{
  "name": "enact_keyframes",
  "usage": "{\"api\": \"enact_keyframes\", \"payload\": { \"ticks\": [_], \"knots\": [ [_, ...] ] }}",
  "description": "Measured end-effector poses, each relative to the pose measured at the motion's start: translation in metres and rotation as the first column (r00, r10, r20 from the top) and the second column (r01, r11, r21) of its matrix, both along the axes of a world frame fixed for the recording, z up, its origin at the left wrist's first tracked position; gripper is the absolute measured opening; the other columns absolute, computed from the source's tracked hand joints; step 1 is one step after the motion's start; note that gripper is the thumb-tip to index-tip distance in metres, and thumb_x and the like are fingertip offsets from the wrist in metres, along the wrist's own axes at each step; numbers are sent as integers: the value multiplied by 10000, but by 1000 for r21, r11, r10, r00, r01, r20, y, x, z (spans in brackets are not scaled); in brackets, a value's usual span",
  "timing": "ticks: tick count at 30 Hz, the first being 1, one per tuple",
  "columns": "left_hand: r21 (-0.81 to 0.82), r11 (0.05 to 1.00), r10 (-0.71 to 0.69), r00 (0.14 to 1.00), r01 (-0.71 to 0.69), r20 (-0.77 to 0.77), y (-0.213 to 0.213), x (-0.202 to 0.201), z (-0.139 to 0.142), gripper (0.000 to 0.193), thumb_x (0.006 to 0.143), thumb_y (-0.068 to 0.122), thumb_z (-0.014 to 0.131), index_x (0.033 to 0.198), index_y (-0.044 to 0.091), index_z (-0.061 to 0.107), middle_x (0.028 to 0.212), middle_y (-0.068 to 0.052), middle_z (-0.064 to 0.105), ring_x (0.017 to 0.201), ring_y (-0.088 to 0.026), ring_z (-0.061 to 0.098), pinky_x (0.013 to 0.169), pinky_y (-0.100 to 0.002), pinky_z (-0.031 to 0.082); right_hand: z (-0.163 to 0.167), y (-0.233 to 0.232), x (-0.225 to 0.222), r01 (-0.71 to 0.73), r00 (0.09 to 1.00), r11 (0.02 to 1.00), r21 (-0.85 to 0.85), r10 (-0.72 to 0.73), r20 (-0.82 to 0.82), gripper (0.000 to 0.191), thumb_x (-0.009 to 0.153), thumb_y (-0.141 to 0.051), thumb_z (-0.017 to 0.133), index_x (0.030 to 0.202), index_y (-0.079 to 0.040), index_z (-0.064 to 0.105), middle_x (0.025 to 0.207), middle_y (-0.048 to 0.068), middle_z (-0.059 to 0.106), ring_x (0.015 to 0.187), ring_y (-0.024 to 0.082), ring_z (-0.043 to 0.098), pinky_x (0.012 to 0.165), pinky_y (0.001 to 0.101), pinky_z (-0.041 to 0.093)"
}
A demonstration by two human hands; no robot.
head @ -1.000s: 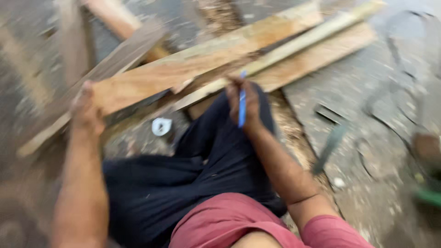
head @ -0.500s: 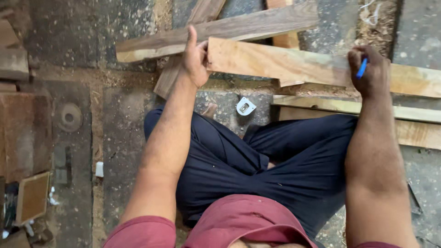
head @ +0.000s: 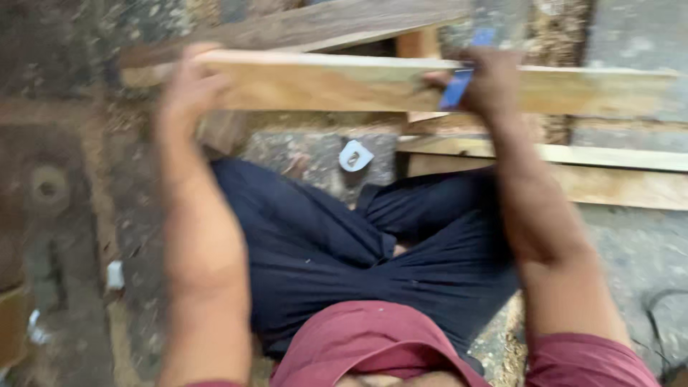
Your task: The person sits on the workshop floor and marks wooden planks. They hold a try square against each board and draw lines with a pencil, repositioning the square along the boards, and move and align planks on the floor between markings.
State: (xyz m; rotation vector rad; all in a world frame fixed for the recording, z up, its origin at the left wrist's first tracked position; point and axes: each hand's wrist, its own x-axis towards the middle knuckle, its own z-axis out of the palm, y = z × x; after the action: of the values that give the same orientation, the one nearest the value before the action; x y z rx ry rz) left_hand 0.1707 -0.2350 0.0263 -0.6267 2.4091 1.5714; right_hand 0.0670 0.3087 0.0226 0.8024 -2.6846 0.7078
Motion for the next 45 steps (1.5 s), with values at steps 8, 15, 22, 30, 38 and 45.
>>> {"api": "enact_keyframes", "payload": {
  "ticks": [8,15,22,30,38,45],
  "knots": [
    [-468,814,108,880,-345,-462,-11,31,3,681,928,-8,687,1552,82,433,1440,-189,618,1334,-335,618,1108,-433,486,3,-191,35,-45,961,999,20,48,-271,588,928,-717,669,967,-130,644,830,78,631,849,279,594,783,435,426],
    [-656,696,-508,846,293,-161,109,4,15,754,795,120,795,1483,82,490,1370,-255,580,1256,-432,537,1078,-524,414,-24,-193,59,-220,961,973,-73,203,-188,521,998,-515,755,1301,-113,620,1185,62,666,1100,258,577,979,463,434],
    [-783,495,-580,815,377,25,108,-10,-37,754,704,222,877,1378,123,554,1167,-170,678,1120,-372,615,957,-557,449,7,-9,15,164,986,966,-199,-154,65,343,1090,-40,733,1396,-21,579,1358,197,655,1305,336,623,1119,471,511],
    [-816,357,-595,784,455,177,107,-13,-31,476,829,241,744,1302,211,712,941,-173,758,871,-359,741,742,-523,575,10,142,14,901,432,190,-390,-311,847,328,938,-414,583,1147,-160,575,831,-36,649,718,87,621,567,356,578],
    [-750,220,-444,748,624,493,144,17,-8,740,915,167,604,1611,312,398,1499,-278,496,1132,-526,618,847,-575,571,14,133,20,958,195,236,-164,-115,974,680,930,-575,578,1345,-42,511,1219,132,636,915,247,682,811,625,588],
    [-686,263,-343,730,679,591,154,18,-12,733,993,219,496,1660,334,215,1609,-290,307,1314,-667,381,953,-694,488,-1,132,13,958,212,221,-181,-123,970,781,898,-681,471,1390,-81,564,1297,128,677,1067,294,625,919,656,517]
  ]
}}
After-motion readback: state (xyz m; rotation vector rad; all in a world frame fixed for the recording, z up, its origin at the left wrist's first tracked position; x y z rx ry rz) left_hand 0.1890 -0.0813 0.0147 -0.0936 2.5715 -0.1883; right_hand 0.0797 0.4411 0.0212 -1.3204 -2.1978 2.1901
